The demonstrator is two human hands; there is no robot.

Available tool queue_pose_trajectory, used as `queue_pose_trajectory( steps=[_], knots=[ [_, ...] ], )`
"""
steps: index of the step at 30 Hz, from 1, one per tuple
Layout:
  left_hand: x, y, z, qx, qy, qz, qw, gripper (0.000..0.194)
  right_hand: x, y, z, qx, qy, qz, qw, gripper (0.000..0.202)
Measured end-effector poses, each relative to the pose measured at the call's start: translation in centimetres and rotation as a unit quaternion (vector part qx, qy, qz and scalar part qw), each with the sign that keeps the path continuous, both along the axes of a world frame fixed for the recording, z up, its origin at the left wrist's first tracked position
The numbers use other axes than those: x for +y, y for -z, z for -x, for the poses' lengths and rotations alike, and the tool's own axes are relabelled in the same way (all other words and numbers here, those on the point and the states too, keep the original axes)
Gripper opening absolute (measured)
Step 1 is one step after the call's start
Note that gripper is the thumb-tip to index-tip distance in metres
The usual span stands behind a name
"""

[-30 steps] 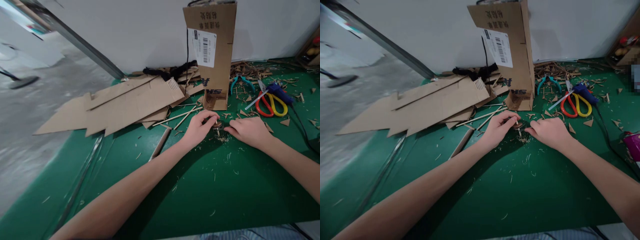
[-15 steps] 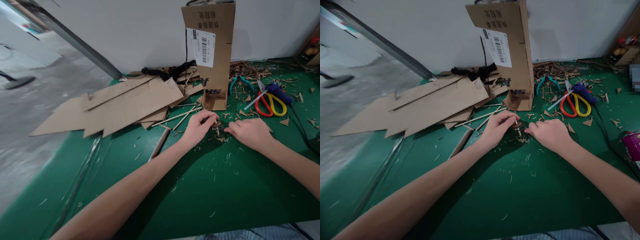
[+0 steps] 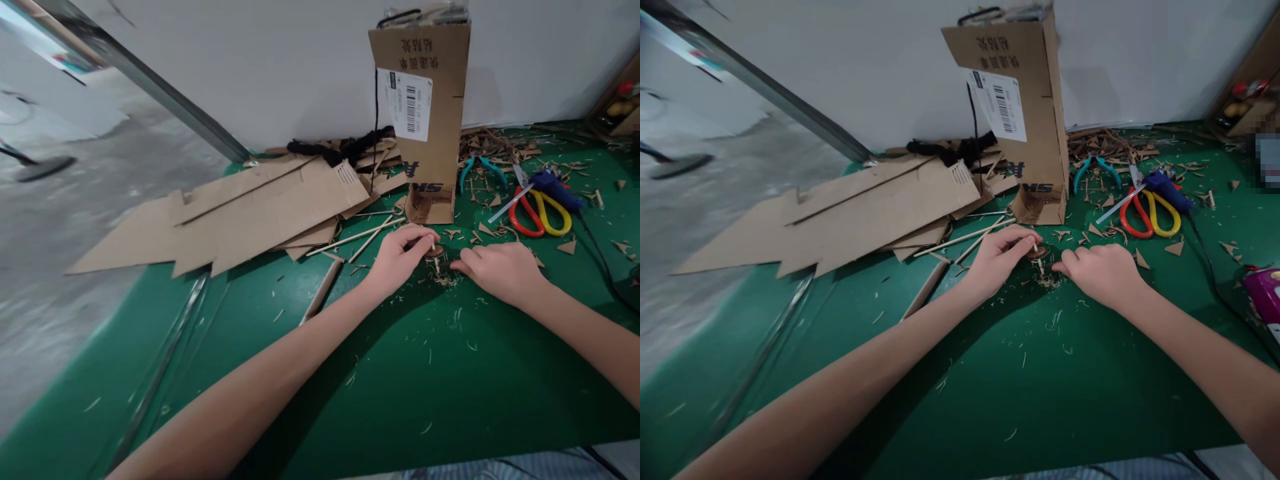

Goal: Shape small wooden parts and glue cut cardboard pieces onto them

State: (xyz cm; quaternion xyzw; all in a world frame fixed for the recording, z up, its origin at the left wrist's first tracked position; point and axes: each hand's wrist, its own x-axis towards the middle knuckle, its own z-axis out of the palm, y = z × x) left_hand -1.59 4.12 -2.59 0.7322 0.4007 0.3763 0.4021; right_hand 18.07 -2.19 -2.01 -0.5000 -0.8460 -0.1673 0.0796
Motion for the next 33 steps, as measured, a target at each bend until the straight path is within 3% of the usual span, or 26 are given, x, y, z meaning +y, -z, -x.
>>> queue_pose_trajectory(
  steps=[5,11,15,22,33],
  knots=[
    [0.16,0.26,-0.08,0.0,0.004,-0.006,1.0,0.018,-0.11,0.35,0.03,-0.005,0.024,-0.047,0.999,0.051],
    [0.04,0.11,-0.11,-0.003,0.005,0.009,1.0,0.018,-0.12,0.1,0.25,-0.022,0.035,0.003,0.999,0.051],
    [-0.08,-0.13,-0.11,-0.002,0.005,0.013,1.0,0.019,-0.21,-0.06,0.23,-0.032,0.006,0.027,0.999,0.047],
    [-0.08,-0.02,-0.2,-0.014,0.003,0.02,1.0,0.018,-0.43,-0.03,0.44,-0.016,0.013,-0.056,0.998,0.05],
    [-0.2,-0.3,-0.17,0.007,-0.021,0.006,1.0,0.017,-0.27,-0.34,0.68,-0.033,0.031,0.023,0.999,0.049]
  ],
)
